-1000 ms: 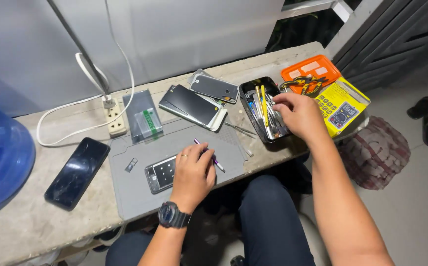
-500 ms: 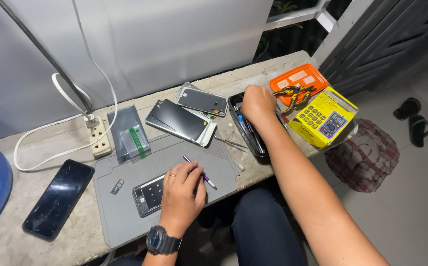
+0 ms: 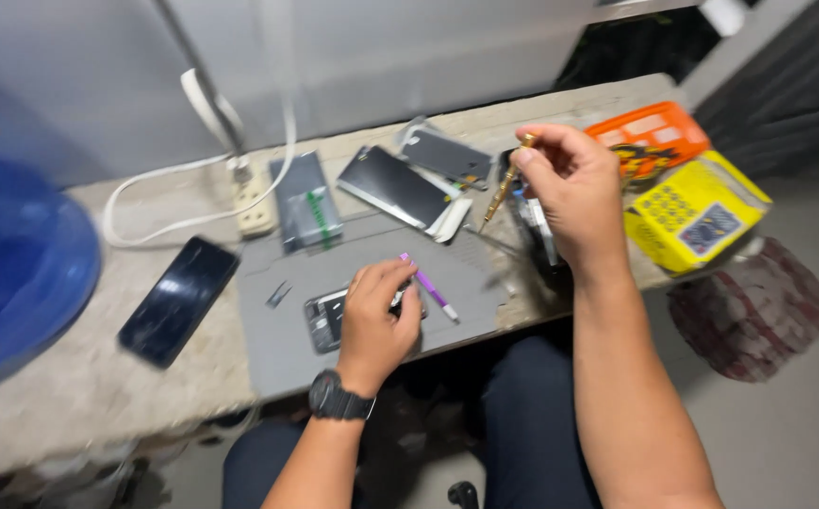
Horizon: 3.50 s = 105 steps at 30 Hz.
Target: Disassembling a smartphone by unscrewing internal components and removing parts using a precision screwdriver.
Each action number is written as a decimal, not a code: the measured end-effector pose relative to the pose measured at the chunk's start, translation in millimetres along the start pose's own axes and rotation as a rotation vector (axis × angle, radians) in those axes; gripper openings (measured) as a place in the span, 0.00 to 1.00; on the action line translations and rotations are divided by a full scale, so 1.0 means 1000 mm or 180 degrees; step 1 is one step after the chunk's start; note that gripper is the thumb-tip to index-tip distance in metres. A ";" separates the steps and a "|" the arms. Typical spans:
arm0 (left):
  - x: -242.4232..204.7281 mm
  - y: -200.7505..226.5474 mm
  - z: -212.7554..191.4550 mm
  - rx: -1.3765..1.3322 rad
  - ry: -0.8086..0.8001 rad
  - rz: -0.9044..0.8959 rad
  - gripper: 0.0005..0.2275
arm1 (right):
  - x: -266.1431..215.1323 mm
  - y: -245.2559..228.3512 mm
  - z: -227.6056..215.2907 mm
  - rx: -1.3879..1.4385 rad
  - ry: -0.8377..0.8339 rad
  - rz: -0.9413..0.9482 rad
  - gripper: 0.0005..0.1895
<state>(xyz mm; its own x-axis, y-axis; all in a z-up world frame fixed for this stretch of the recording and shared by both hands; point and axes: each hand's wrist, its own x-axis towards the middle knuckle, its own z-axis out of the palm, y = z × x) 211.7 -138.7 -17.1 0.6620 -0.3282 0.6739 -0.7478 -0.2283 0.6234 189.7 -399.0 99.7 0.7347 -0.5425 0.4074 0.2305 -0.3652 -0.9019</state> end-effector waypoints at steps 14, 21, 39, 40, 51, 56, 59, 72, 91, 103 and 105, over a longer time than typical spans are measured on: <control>0.009 -0.010 -0.047 -0.1250 0.0434 -0.1760 0.09 | -0.039 0.006 0.073 0.1189 -0.0282 0.0968 0.15; 0.007 0.005 -0.022 -0.2954 -0.0157 -0.2196 0.12 | -0.046 0.018 0.086 0.1221 -0.0320 0.1105 0.15; -0.001 0.000 -0.019 -0.3255 -0.0215 -0.2525 0.13 | -0.055 0.056 0.097 0.1443 -0.0178 0.1191 0.13; -0.001 0.000 -0.019 -0.3254 -0.0215 -0.2526 0.13 | -0.055 0.057 0.097 0.1444 -0.0178 0.1191 0.13; -0.003 -0.003 -0.008 -0.2837 -0.0237 -0.2514 0.14 | -0.071 0.030 0.088 0.0926 -0.1016 0.0846 0.12; 0.009 -0.010 -0.022 -0.2695 0.0203 -0.2486 0.13 | -0.082 0.016 0.074 -0.2455 -0.2230 0.0132 0.08; 0.014 -0.011 -0.028 -0.2635 0.0449 -0.2494 0.13 | -0.092 0.021 0.083 -0.3153 -0.2540 -0.0105 0.11; 0.009 -0.017 -0.027 -0.2692 0.0466 -0.2648 0.12 | -0.086 0.002 0.087 -0.2935 -0.2422 0.0504 0.12; 0.006 -0.021 -0.028 -0.2682 0.0351 -0.2645 0.12 | -0.074 -0.006 0.082 -0.3067 -0.2257 0.0935 0.18; 0.009 -0.005 -0.030 -0.2221 0.0051 -0.2638 0.11 | -0.014 0.059 -0.039 -0.2919 -0.0236 0.0738 0.15; 0.012 -0.001 -0.033 -0.2000 0.0023 -0.2625 0.11 | -0.017 0.065 -0.030 -0.2503 -0.0064 -0.0097 0.13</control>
<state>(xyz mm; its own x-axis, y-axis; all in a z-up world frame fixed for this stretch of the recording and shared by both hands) 221.8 -112.1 3.2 0.9582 -0.2808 -0.0552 0.0979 0.1404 0.9852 173.6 -436.1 38.3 0.7485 -0.5124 0.4209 -0.2627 -0.8119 -0.5213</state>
